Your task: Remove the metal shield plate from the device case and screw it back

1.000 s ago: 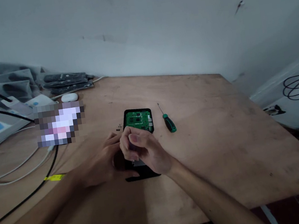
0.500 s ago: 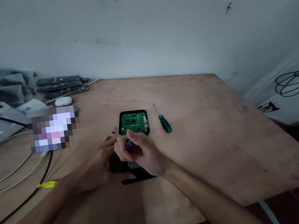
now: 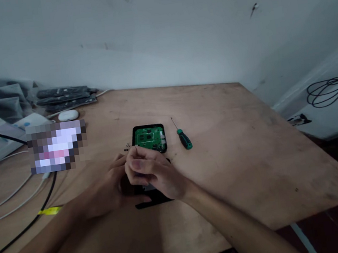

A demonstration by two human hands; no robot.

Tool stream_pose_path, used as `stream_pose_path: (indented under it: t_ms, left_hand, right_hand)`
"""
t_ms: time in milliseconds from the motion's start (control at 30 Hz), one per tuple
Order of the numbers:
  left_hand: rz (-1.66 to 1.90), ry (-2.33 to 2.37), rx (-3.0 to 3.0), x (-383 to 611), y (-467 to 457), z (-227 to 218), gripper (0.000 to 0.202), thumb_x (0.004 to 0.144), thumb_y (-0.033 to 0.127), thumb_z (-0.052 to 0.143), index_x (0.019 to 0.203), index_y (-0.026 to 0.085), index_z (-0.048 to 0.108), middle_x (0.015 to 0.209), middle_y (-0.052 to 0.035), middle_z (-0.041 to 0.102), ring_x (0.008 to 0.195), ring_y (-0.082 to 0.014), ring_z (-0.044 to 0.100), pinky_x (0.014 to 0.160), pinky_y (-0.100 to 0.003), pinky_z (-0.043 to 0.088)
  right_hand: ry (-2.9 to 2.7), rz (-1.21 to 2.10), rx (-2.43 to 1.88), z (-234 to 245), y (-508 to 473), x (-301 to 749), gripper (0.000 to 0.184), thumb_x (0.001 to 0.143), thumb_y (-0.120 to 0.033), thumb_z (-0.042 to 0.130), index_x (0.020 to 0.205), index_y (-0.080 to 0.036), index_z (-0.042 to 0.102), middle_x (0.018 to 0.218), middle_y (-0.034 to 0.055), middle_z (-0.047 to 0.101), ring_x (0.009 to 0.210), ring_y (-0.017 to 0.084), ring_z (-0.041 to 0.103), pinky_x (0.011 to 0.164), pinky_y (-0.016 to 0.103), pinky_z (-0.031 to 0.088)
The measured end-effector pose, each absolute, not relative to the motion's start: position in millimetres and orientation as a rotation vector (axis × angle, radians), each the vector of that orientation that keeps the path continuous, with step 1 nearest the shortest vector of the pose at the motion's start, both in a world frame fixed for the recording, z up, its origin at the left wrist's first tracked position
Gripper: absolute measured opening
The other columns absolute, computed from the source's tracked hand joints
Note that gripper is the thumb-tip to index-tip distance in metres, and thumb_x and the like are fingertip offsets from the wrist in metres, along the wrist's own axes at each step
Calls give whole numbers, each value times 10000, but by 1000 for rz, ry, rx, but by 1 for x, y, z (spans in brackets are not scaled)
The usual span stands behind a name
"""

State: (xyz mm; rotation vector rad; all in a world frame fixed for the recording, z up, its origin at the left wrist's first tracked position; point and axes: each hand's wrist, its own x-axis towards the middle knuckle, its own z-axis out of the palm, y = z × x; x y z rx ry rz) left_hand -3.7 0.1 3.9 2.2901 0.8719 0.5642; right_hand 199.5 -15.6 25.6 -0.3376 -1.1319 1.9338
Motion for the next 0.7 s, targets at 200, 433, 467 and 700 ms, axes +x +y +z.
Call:
stream_pose_path:
  t_ms: [200, 433, 467, 700]
  left_hand:
    - [571, 855, 2285, -3, 2, 2, 391, 810, 583, 931, 1020, 281, 798, 1451, -30, 627, 1342, -335, 583, 1243, -547, 455]
    - [556, 880, 2242, -5, 1, 1, 460, 793, 606, 936, 1077, 283, 776, 1445, -33, 636, 1354, -336, 567, 1207, -524, 488]
    - [552, 884, 2236, -4, 1, 1, 466, 789, 606, 939, 1081, 282, 774, 1441, -33, 639, 1348, -335, 571, 1201, -523, 495]
    - [573, 887, 2222, -5, 2, -2, 519, 763, 653, 940, 1116, 308, 778, 1458, -35, 634, 1371, -350, 573, 1198, -536, 505]
  right_hand:
    - [-1188, 1888, -356, 24, -14, 199, 373, 1094, -495, 593, 872, -199, 541, 722, -55, 450, 600, 107, 333, 604, 313, 214]
    - [-1172, 1858, -378, 21, -13, 196, 540, 1129, -593, 499, 773, -197, 588, 697, -21, 452, 651, 148, 380, 631, 334, 263]
    - [-1170, 1860, -380, 22, -14, 196, 560, 1131, -608, 477, 759, -201, 576, 687, -21, 441, 654, 153, 380, 638, 340, 264]
    - [-1171, 1866, -388, 24, -13, 199, 479, 1056, -591, 555, 777, -201, 575, 693, -34, 403, 631, 148, 310, 634, 353, 219]
